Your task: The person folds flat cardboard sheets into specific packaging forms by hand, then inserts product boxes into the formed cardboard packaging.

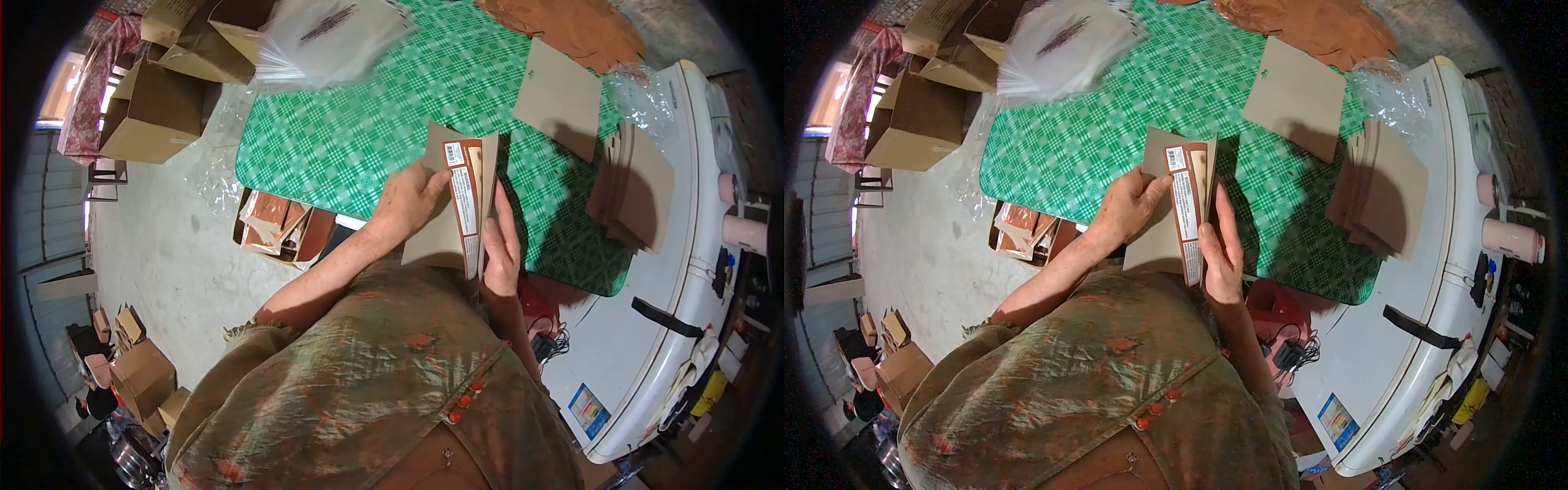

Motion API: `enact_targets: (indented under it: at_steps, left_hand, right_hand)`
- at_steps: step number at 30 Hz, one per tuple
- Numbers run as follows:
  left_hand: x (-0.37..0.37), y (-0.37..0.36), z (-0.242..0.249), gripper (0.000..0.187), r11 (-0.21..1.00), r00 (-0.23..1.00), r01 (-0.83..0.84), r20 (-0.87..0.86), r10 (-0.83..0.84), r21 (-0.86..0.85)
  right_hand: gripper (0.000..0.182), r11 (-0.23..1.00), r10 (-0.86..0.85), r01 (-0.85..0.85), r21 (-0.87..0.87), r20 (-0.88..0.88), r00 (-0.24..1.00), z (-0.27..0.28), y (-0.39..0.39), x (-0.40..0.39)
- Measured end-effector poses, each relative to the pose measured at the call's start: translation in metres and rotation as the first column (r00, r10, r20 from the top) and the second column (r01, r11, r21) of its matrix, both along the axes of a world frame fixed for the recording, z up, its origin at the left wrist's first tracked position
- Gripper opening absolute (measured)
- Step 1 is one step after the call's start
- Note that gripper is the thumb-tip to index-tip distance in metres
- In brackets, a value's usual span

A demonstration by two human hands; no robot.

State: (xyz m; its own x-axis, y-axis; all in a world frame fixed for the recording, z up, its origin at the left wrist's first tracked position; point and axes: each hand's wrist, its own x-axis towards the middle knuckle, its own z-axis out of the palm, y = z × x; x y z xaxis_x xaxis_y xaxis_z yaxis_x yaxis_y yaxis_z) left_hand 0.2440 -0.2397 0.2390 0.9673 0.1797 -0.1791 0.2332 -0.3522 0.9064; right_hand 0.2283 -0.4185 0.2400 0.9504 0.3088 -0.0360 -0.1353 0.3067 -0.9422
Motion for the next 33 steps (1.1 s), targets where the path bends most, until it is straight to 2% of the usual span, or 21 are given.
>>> enact_targets:
  at_steps: [3, 7, 10, 13, 14, 17, 18, 21, 22, 24, 26, 28, 31, 32, 33]
  left_hand:
    - [0.000, 0.001, -0.001, 0.037, 0.999, 1.000, 0.021, 0.012, -0.021, -0.030]
    - [0.001, 0.000, 0.003, 0.035, 0.999, 1.000, 0.023, 0.008, -0.023, -0.025]
    - [0.001, 0.001, 0.006, 0.035, 1.000, 1.000, 0.002, -0.031, -0.003, -0.028]
    - [0.000, 0.003, 0.004, 0.035, 0.992, 0.996, -0.045, -0.085, 0.034, -0.121]
    - [0.000, 0.004, -0.003, 0.035, 0.980, 0.997, -0.063, -0.061, 0.053, -0.187]
    - [-0.001, 0.008, -0.010, 0.034, 0.930, 0.995, -0.091, 0.011, 0.102, -0.355]
    - [0.000, 0.007, -0.003, 0.034, 0.915, 0.993, -0.087, 0.044, 0.113, -0.393]
    - [0.006, 0.001, 0.001, 0.032, 0.853, 0.982, -0.043, 0.135, 0.131, -0.519]
    - [0.010, 0.002, 0.006, 0.032, 0.859, 0.991, -0.014, 0.110, 0.081, -0.512]
    - [0.014, 0.009, 0.019, 0.035, 0.893, 0.997, 0.066, -0.003, -0.075, -0.446]
    - [0.018, 0.008, 0.023, 0.040, 0.888, 0.987, 0.153, 0.020, -0.160, -0.434]
    - [0.019, -0.005, 0.014, 0.042, 0.829, 0.962, 0.226, 0.248, -0.109, -0.511]
    - [0.020, -0.002, 0.036, 0.047, 0.779, 0.981, 0.191, 0.124, -0.146, -0.597]
    - [0.022, -0.001, 0.040, 0.047, 0.746, 0.988, 0.154, 0.081, -0.133, -0.648]
    - [0.024, -0.002, 0.044, 0.047, 0.708, 0.992, 0.116, 0.038, -0.124, -0.696]
  right_hand:
    - [0.058, 0.999, 0.016, -0.014, 0.050, -0.045, 0.999, 0.005, -0.003, 0.001]
    - [0.059, 1.000, -0.007, 0.008, 0.023, -0.056, 0.998, 0.000, -0.006, 0.000]
    - [0.058, 0.992, -0.042, 0.060, 0.112, -0.157, 0.987, 0.009, -0.004, 0.002]
    - [0.057, 0.983, -0.026, 0.055, 0.174, -0.165, 0.986, 0.001, -0.011, 0.008]
    - [0.051, 0.983, -0.092, 0.131, 0.126, -0.278, 0.956, 0.010, -0.011, 0.005]
    - [0.049, 0.974, 0.096, -0.139, -0.180, -0.230, 0.969, -0.004, -0.040, 0.024]
    - [0.039, 0.951, 0.115, -0.161, -0.263, -0.181, 0.977, -0.007, -0.046, 0.033]
    - [0.029, 0.912, 0.085, -0.078, -0.402, -0.001, 0.996, 0.048, -0.042, 0.047]
    - [0.025, 0.930, 0.054, -0.042, -0.366, 0.023, 0.998, 0.051, -0.044, 0.052]
    - [0.033, 0.828, 0.151, -0.169, -0.535, -0.078, 0.985, 0.048, -0.063, 0.072]
    - [0.030, 0.914, 0.103, -0.109, -0.392, -0.036, 0.994, 0.054, -0.058, 0.077]
    - [0.034, 0.901, 0.094, -0.005, -0.434, 0.183, 0.979, 0.049, -0.055, 0.075]
    - [0.040, 0.975, -0.080, 0.060, -0.213, -0.085, 0.993, 0.017, -0.056, 0.076]
    - [0.041, 0.985, -0.098, 0.143, 0.099, -0.360, 0.928, 0.029, -0.038, 0.069]
    - [0.041, 0.882, -0.020, 0.296, 0.366, -0.599, 0.800, 0.040, -0.022, 0.064]
